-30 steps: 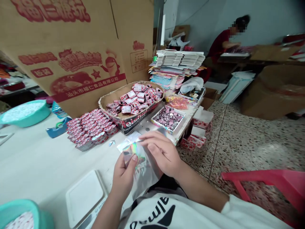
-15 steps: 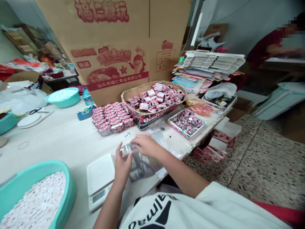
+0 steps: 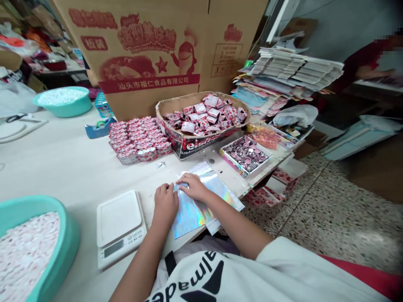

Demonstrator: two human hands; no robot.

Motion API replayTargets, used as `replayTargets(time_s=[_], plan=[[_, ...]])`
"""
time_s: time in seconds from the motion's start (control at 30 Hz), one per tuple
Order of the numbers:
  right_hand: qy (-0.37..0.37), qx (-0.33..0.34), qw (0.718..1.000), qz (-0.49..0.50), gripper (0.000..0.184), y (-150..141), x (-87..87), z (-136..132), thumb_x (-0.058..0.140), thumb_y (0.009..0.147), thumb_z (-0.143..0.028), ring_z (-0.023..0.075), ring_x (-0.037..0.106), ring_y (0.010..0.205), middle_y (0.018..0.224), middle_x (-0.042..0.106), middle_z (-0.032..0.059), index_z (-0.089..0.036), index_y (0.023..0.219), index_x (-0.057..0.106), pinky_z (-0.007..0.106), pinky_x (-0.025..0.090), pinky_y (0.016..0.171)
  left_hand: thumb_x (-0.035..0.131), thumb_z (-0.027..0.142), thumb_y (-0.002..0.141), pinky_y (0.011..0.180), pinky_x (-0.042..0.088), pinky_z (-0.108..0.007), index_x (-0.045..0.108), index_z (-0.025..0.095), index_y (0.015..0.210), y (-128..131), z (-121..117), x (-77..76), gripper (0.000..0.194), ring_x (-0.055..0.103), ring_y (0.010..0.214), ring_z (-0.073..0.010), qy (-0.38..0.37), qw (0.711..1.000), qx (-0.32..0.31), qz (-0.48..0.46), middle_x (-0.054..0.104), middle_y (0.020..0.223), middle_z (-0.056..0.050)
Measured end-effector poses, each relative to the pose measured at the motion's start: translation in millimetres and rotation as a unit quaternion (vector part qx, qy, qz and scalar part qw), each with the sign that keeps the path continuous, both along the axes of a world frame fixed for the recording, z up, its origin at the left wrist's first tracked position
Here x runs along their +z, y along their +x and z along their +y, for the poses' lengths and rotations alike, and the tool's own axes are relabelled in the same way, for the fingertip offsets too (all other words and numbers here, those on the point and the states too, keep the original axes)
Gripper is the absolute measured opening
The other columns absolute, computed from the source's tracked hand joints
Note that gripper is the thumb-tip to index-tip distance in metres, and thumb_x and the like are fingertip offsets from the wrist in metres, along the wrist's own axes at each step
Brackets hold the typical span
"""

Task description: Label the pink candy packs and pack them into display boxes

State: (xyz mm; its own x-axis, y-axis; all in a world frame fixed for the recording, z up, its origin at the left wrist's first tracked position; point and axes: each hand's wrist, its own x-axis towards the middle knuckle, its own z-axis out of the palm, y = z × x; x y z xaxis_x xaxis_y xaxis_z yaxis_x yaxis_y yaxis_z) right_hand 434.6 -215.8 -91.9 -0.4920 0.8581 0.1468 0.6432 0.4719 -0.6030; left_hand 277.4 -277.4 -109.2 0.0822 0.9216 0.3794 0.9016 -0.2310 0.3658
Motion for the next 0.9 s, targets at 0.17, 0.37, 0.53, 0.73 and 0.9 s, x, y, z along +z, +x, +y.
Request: replayTargets(time_s=[0.17, 0.37, 0.53, 0.73, 0.9], plan=[[0.039, -0.014, 0.997, 0.073, 0.019, 3.0, -12.0, -2.9, 0.071, 0.085, -0.021, 0.0192, 0.058, 0.1, 0.103, 0.064, 0.0046, -0.021, 0.103, 0.071, 0.034, 0.042, 0.092, 0.047, 0.025, 0.091, 0.089, 0.045, -0.048, 0.065, 0.014, 0.115, -0.8, 0.9, -2.4, 0.032, 0.052, 0.096, -0.0303, -0.007, 1.0, 0.013, 0.005, 0.059, 0.103, -0.016], [0.072, -0.041, 0.996, 0.033, 0.013, 2.8, -14.2, -6.3, 0.067, 0.088, -0.025, 0.0218, 0.053, 0.101, 0.101, 0.061, 0.0055, -0.021, 0.099, 0.072, 0.039, 0.038, 0.092, 0.045, 0.027, 0.093, 0.091, 0.046, -0.047, 0.064, 0.012, 0.115, -0.6, -2.3, -0.8, 0.032, 0.051, 0.098, -0.0303, -0.003, 1.0, 0.003, 0.001, 0.058, 0.104, -0.016], [0.087, -0.025, 0.996, 0.006, 0.013, 3.3, -13.2, -9.3, 0.062, 0.091, -0.026, 0.0217, 0.052, 0.1, 0.1, 0.061, 0.0056, -0.02, 0.099, 0.071, 0.038, 0.036, 0.09, 0.043, 0.027, 0.094, 0.091, 0.046, -0.048, 0.064, 0.013, 0.115, -0.7, -3.2, -3.0, 0.032, 0.052, 0.1, -0.0299, 0.007, 1.0, -0.002, -0.002, 0.058, 0.103, -0.016], [0.113, -0.032, 0.993, -0.001, 0.012, 1.7, -11.2, -10.2, 0.063, 0.09, -0.025, 0.0209, 0.053, 0.097, 0.098, 0.062, 0.0052, -0.02, 0.097, 0.071, 0.036, 0.035, 0.088, 0.045, 0.026, 0.093, 0.09, 0.046, -0.047, 0.064, 0.012, 0.106, -1.4, -3.2, -2.4, 0.027, 0.052, 0.098, -0.0304, 0.008, 1.0, -0.018, -0.011, 0.06, 0.102, -0.016], [0.121, -0.037, 0.992, -0.002, 0.011, 0.2, -10.8, -10.6, 0.065, 0.089, -0.026, 0.0208, 0.053, 0.097, 0.097, 0.062, 0.0048, -0.02, 0.096, 0.071, 0.036, 0.035, 0.088, 0.048, 0.021, 0.091, 0.09, 0.046, -0.044, 0.061, 0.016, 0.097, -3.8, -3.5, -2.5, 0.016, 0.054, 0.098, -0.0287, 0.002, 0.999, -0.025, -0.022, 0.06, 0.099, -0.013]])
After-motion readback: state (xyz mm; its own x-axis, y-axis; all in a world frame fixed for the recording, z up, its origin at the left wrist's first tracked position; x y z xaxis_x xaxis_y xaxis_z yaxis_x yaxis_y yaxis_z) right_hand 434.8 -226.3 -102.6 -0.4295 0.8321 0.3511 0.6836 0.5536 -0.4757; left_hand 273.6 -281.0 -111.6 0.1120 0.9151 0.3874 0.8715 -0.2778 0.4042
